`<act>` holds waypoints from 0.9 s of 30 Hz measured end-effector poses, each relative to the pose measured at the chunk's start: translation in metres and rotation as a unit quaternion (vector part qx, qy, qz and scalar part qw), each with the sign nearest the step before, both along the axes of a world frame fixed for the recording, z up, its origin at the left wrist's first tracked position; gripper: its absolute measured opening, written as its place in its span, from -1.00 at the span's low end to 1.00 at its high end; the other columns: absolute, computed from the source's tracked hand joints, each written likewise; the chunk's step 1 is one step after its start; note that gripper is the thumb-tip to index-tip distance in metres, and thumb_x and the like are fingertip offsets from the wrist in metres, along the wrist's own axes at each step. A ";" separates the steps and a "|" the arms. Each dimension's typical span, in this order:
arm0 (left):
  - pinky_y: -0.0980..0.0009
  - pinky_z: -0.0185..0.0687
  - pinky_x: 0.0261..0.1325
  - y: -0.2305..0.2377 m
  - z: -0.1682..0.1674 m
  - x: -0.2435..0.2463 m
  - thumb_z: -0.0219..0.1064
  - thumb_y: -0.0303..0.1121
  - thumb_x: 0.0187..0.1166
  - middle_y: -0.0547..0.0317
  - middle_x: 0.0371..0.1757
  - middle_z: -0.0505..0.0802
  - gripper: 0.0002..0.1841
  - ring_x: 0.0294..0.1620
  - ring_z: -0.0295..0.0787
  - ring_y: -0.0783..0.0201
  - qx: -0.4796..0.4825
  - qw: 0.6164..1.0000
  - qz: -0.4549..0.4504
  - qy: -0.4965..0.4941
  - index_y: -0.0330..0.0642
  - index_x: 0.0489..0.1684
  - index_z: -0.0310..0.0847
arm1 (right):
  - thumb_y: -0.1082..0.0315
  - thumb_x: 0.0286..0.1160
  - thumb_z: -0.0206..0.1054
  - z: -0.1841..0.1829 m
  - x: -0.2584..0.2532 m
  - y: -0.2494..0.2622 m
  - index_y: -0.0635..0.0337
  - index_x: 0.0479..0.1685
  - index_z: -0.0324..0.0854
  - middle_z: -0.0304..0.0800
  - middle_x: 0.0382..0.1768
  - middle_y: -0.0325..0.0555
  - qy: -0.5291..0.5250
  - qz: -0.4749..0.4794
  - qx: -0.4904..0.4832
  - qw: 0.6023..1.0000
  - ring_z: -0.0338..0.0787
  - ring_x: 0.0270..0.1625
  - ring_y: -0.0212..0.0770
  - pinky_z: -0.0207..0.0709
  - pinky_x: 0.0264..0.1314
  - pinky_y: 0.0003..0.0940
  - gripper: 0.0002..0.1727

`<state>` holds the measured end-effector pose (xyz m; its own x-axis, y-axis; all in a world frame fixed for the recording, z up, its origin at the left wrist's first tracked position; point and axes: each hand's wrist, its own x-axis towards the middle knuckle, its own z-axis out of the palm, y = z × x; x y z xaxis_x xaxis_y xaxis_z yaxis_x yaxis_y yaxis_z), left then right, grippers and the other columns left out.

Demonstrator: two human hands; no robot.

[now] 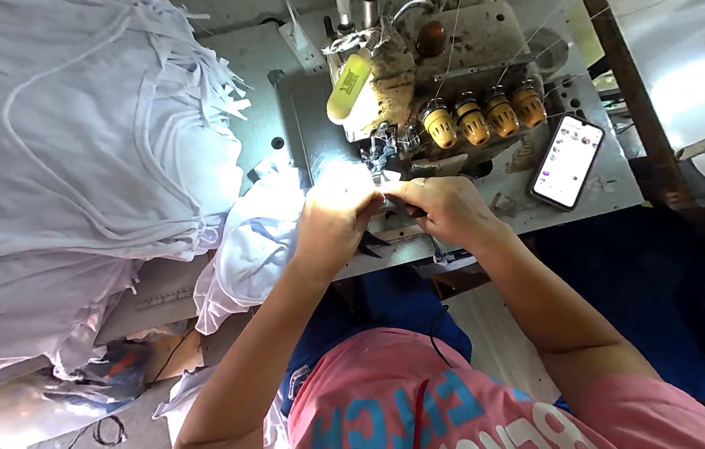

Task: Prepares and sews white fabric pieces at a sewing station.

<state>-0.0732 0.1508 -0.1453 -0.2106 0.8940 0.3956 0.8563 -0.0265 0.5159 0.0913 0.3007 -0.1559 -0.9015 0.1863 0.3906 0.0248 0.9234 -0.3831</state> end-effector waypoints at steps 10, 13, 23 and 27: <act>0.13 0.58 0.34 0.021 -0.002 -0.046 0.30 -0.38 0.63 0.06 -0.11 0.90 -0.82 0.09 0.81 0.15 0.007 0.998 -0.065 -0.027 -0.19 -0.25 0.84 | 0.49 0.41 0.31 -0.009 0.007 0.003 0.23 0.18 0.77 0.85 -0.35 0.09 0.009 -0.034 0.010 0.999 0.85 -0.40 0.10 0.66 -0.45 0.02 -0.65; 0.07 0.56 0.30 0.037 0.003 -0.066 0.28 -0.38 0.61 -0.12 -0.12 0.84 -0.78 0.11 0.76 -0.04 -0.010 0.997 -0.077 0.004 -0.33 -0.35 0.77 | 0.51 0.41 0.33 -0.014 0.018 0.002 0.26 0.07 0.77 0.85 -0.35 0.12 -0.017 -0.091 -0.004 0.996 0.84 -0.42 0.15 0.64 -0.48 0.08 -0.73; -0.10 0.52 0.39 0.026 0.016 -0.076 0.26 -0.28 0.66 -0.23 0.17 0.77 -0.70 0.30 0.69 -0.16 -0.098 0.989 0.105 -0.041 -0.28 0.13 0.75 | -0.14 0.73 -0.13 0.012 0.034 -0.021 0.21 0.24 0.67 0.81 -0.05 0.11 -0.101 -0.170 -0.048 0.979 0.82 -0.27 0.13 0.57 -0.46 0.09 -0.34; -0.16 0.46 0.30 -0.007 0.023 -0.079 0.35 -0.30 0.54 -0.09 -0.04 0.87 -0.79 0.21 0.71 -0.11 -0.036 0.992 0.112 -0.042 -0.29 -0.17 0.78 | 0.18 0.75 -0.02 0.029 0.005 -0.034 0.19 0.31 0.72 0.79 -0.17 0.12 -0.049 -0.138 -0.008 0.989 0.82 -0.25 0.13 0.62 -0.38 0.04 -0.53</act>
